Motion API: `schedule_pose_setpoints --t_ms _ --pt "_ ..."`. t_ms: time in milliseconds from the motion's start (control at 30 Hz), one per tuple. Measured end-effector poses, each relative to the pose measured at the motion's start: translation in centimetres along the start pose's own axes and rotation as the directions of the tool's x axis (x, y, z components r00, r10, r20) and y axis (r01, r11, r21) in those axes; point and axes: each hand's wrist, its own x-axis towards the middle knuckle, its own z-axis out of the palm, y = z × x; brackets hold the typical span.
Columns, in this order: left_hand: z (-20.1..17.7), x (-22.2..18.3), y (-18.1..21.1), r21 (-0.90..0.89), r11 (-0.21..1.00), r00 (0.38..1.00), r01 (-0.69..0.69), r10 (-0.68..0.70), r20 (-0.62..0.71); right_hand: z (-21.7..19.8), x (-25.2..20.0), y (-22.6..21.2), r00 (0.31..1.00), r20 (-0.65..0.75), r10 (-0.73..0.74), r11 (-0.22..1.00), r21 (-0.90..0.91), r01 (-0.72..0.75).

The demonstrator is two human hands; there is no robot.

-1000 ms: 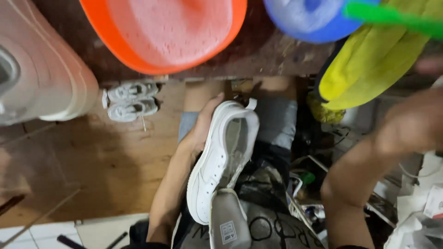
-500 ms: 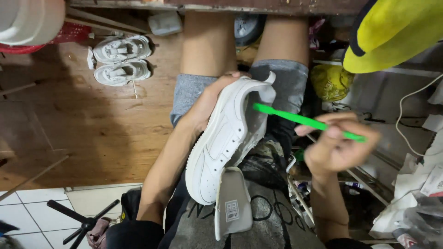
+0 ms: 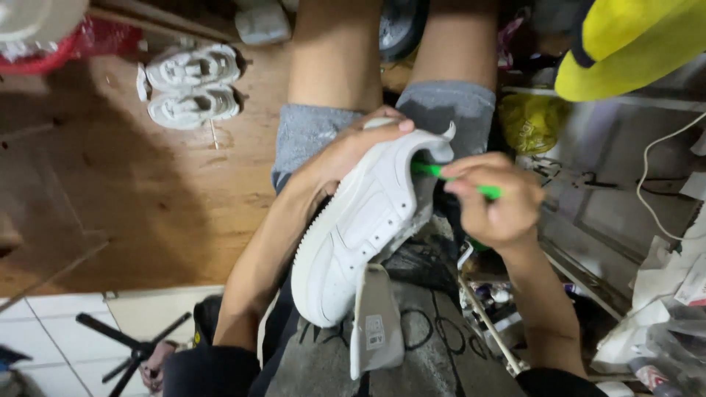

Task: Scrubbing the interior and edges of a white sneaker using a toothbrush and soapy water at a workbench.

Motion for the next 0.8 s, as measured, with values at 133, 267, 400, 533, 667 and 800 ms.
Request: schedule_pose_setpoints --t_ms 133,267,400,533,667,800 --pt "-0.1 -0.2 -0.5 -0.039 0.999 1.0 0.025 -0.025 0.001 -2.2 -0.3 -1.8 0.985 0.058 0.164 0.986 0.019 -0.166" --pt "0.1 -0.4 -0.1 0.062 0.998 1.0 -0.022 0.021 0.01 -2.6 -0.5 -2.3 0.996 0.048 0.071 0.997 0.026 -0.072" --pt "0.3 -1.3 0.0 0.107 0.993 0.998 -0.039 0.043 -0.035 -2.8 -0.1 -1.7 0.997 0.075 -0.029 0.999 -0.018 0.03" --pt "0.7 -1.2 0.9 0.211 0.975 0.996 -0.066 0.078 -0.049 -2.6 1.2 -2.3 0.992 0.125 0.032 0.999 -0.018 -0.03" --pt "0.6 -1.4 0.9 0.272 0.943 0.981 -0.194 0.19 0.041 -2.0 2.0 -2.6 0.989 0.149 -0.007 0.997 -0.079 0.019" --pt "0.6 -1.3 -0.1 0.186 0.931 0.949 -0.313 0.301 0.091 -3.9 -0.2 -1.3 0.995 0.047 0.084 0.994 0.064 -0.087"
